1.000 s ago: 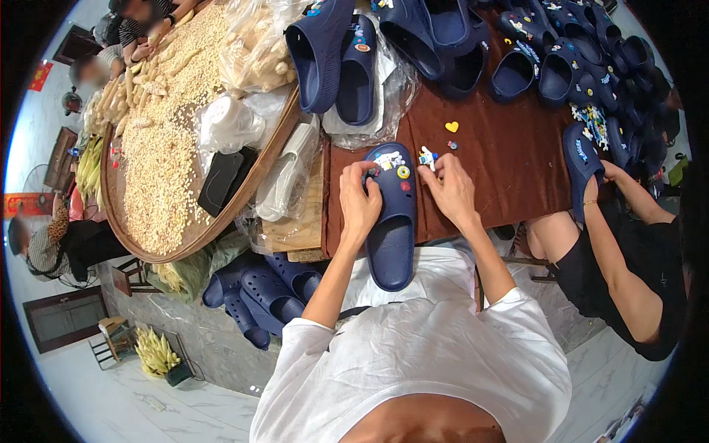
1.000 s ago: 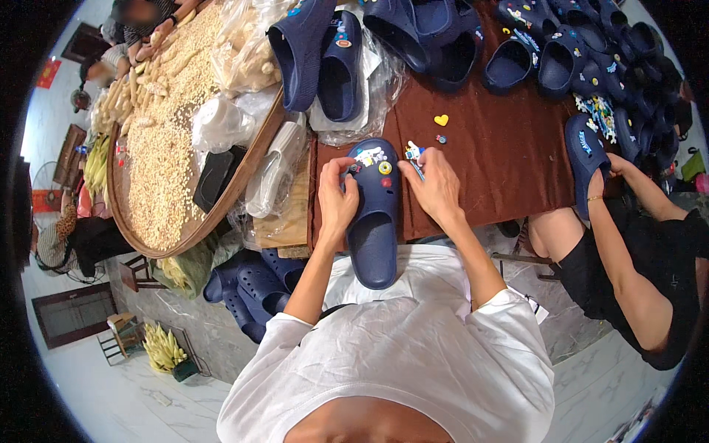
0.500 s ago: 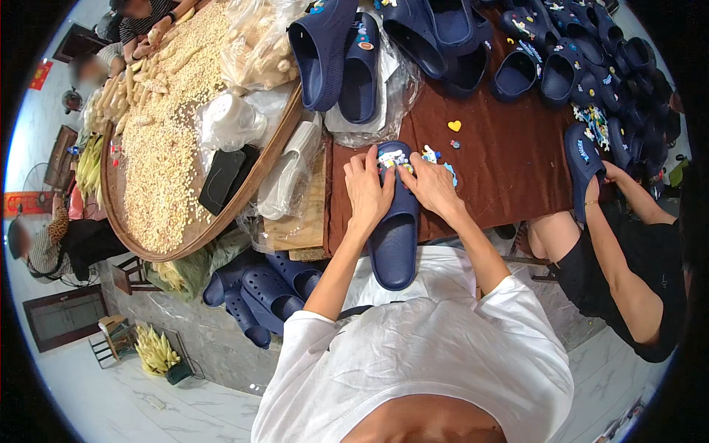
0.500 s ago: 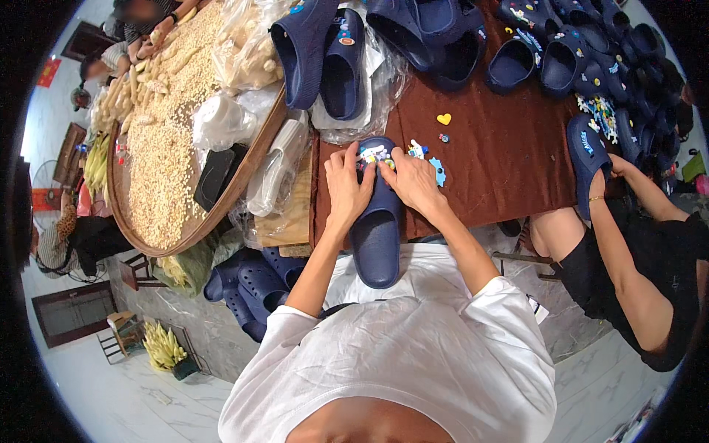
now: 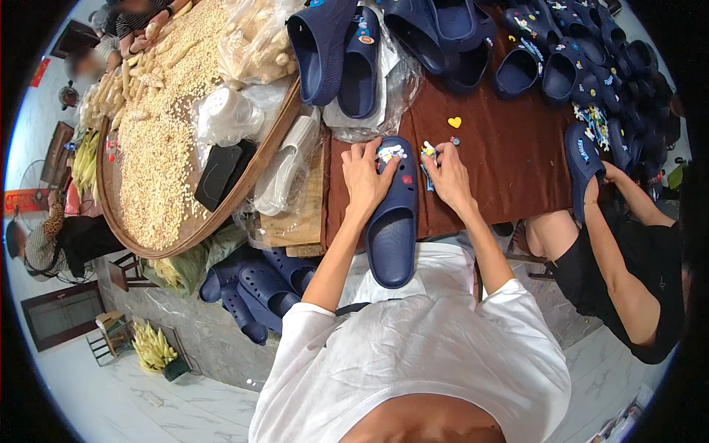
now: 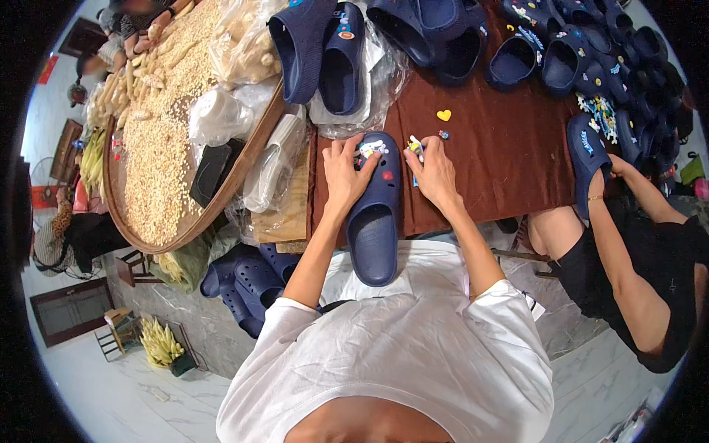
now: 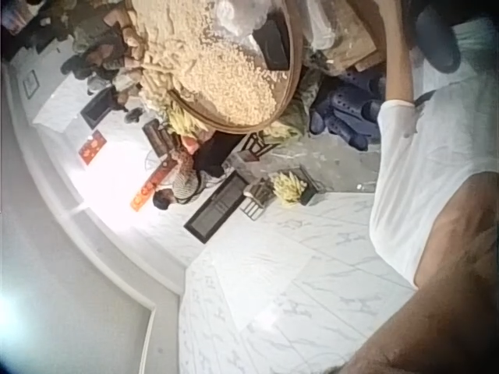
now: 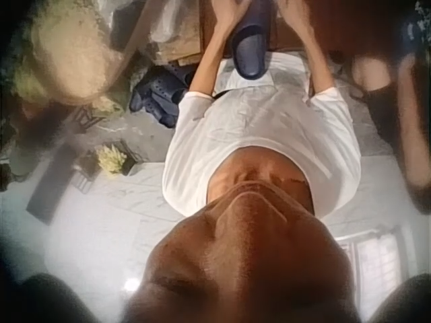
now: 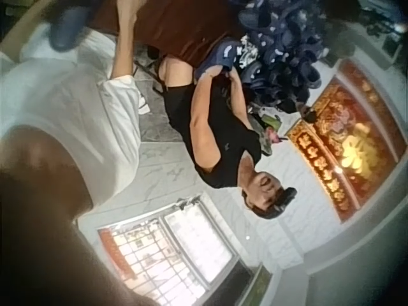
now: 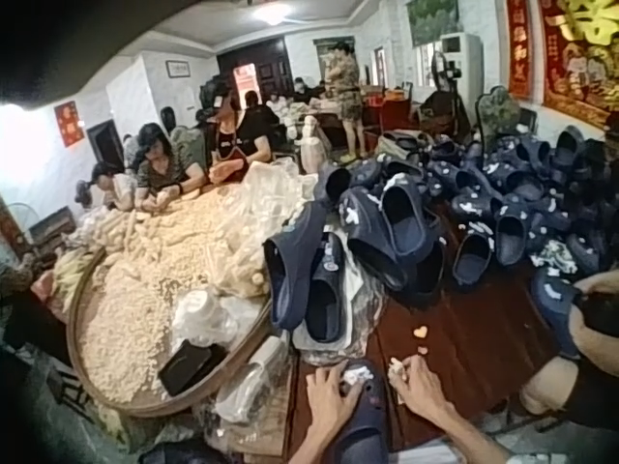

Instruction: Applying small decorative charms to the holes of blue clog shoes at a workstation.

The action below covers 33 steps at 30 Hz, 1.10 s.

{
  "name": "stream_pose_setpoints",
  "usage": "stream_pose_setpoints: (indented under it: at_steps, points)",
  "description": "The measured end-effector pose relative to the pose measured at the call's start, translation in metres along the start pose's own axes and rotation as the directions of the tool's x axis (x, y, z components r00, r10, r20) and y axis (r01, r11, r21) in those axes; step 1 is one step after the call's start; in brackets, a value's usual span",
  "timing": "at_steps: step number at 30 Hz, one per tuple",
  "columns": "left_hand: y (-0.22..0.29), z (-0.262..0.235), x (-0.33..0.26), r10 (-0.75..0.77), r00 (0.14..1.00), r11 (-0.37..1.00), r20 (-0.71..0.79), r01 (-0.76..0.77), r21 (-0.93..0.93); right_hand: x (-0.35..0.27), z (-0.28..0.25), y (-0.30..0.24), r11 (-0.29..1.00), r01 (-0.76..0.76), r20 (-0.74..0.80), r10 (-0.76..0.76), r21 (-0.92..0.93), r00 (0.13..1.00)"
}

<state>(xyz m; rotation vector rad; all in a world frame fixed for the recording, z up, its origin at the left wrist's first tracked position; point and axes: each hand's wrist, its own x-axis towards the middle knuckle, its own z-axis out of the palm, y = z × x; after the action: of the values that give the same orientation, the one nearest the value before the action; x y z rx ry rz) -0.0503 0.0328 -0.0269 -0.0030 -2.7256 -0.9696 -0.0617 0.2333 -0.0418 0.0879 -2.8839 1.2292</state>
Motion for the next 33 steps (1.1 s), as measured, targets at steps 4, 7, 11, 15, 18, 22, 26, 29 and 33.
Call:
stream_pose_setpoints:
  at_steps: [4, 7, 11, 15, 18, 22, 26, 29, 33]
  points:
    - [-0.002, 0.002, 0.0, 0.048, 0.999, 0.999, -0.011, -0.048, 0.013, 0.008, -0.005, -0.033, 0.994, 0.017, 0.051, -0.022, 0.107, 0.998]
    - [-0.003, 0.005, -0.001, 0.087, 0.996, 0.996, -0.023, -0.087, 0.025, 0.013, 0.004, -0.041, 0.983, 0.062, 0.112, -0.082, 0.17, 0.99]
    - [-0.005, 0.008, -0.001, 0.1, 0.992, 0.993, -0.075, -0.095, 0.064, 0.018, 0.01, -0.042, 0.975, 0.201, 0.031, -0.204, 0.094, 0.978]
    - [-0.006, 0.005, 0.004, 0.043, 0.997, 0.998, -0.062, -0.04, 0.048, 0.019, 0.016, -0.04, 0.928, 0.374, -0.082, -0.373, -0.005, 0.924]
    - [-0.003, 0.007, 0.003, 0.044, 0.997, 0.998, -0.068, -0.04, 0.055, 0.016, 0.02, -0.044, 0.893, 0.419, -0.11, -0.439, -0.164, 0.892]
    - [-0.003, 0.008, 0.0, 0.1, 0.984, 0.992, -0.147, -0.088, 0.086, 0.014, 0.027, -0.039, 0.872, 0.447, -0.087, -0.47, -0.201, 0.878]
    - [-0.004, 0.008, 0.0, 0.101, 0.982, 0.992, -0.157, -0.086, 0.096, 0.013, 0.021, -0.04, 0.857, 0.493, -0.099, -0.509, -0.147, 0.855]
    - [-0.003, 0.005, 0.002, 0.135, 0.976, 0.99, -0.174, -0.125, 0.062, 0.009, 0.016, -0.038, 0.897, 0.441, -0.108, -0.438, 0.002, 0.892]
    - [0.009, 0.003, 0.017, 0.205, 0.968, 0.978, -0.148, -0.198, 0.061, -0.01, 0.012, -0.033, 0.936, 0.181, -0.141, -0.144, 0.302, 0.979]
